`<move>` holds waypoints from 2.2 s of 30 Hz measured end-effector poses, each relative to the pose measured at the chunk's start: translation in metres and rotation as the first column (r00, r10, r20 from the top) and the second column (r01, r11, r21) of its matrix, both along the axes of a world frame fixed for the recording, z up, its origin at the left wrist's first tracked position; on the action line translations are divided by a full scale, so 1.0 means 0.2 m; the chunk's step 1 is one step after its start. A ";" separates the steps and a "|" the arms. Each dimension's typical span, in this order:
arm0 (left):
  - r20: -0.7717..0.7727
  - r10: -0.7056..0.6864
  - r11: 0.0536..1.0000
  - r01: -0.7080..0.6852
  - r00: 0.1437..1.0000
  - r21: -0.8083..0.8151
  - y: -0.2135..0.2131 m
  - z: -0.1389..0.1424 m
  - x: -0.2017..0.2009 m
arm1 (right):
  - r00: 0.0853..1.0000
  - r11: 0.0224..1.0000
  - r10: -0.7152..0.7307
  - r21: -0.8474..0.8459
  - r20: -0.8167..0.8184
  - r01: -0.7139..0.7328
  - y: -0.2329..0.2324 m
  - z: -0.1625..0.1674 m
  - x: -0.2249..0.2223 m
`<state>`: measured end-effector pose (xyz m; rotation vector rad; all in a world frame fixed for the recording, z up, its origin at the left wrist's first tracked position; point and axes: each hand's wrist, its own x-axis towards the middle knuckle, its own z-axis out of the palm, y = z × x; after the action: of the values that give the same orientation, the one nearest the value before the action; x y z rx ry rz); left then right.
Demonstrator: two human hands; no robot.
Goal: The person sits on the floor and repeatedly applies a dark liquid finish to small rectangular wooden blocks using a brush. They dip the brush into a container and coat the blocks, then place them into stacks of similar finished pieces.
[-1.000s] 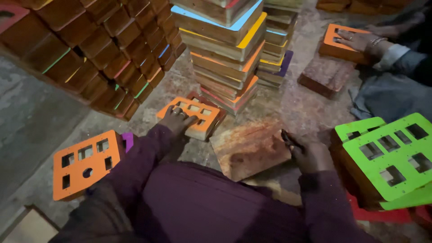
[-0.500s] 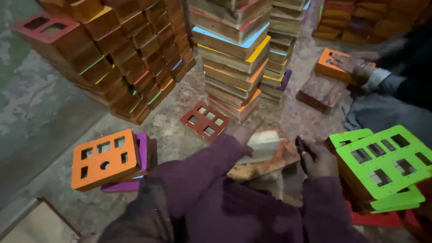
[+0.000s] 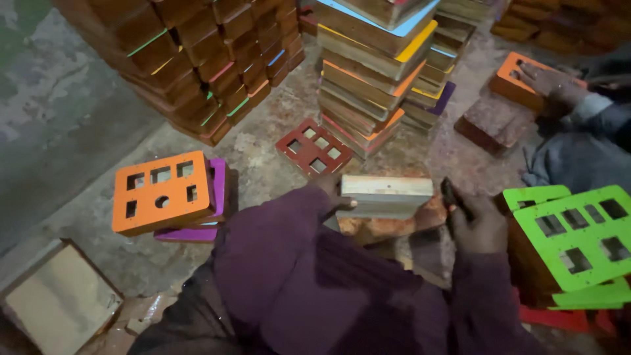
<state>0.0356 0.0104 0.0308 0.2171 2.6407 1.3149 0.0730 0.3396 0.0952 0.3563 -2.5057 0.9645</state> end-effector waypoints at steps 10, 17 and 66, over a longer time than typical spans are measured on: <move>-0.640 -0.190 0.981 0.118 0.744 -0.154 0.19 0.00 0.10 | 0.969 0.927 0.217 0.287 0.117 -0.242 -0.41 0.25 0.27; -0.625 -0.124 0.990 0.057 0.770 -0.126 0.19 -0.03 0.06 | 0.898 0.894 0.374 0.167 0.233 -0.416 -0.37 0.19 0.26; -0.228 0.040 0.981 -0.082 0.973 -0.178 -0.02 -0.07 0.00 | 0.944 0.907 -0.309 0.336 0.116 0.256 0.07 -0.39 -0.15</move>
<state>0.0350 0.0072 0.0168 0.2727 2.9610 1.1080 0.0435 0.3539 0.0167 -0.0019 -2.7694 0.4936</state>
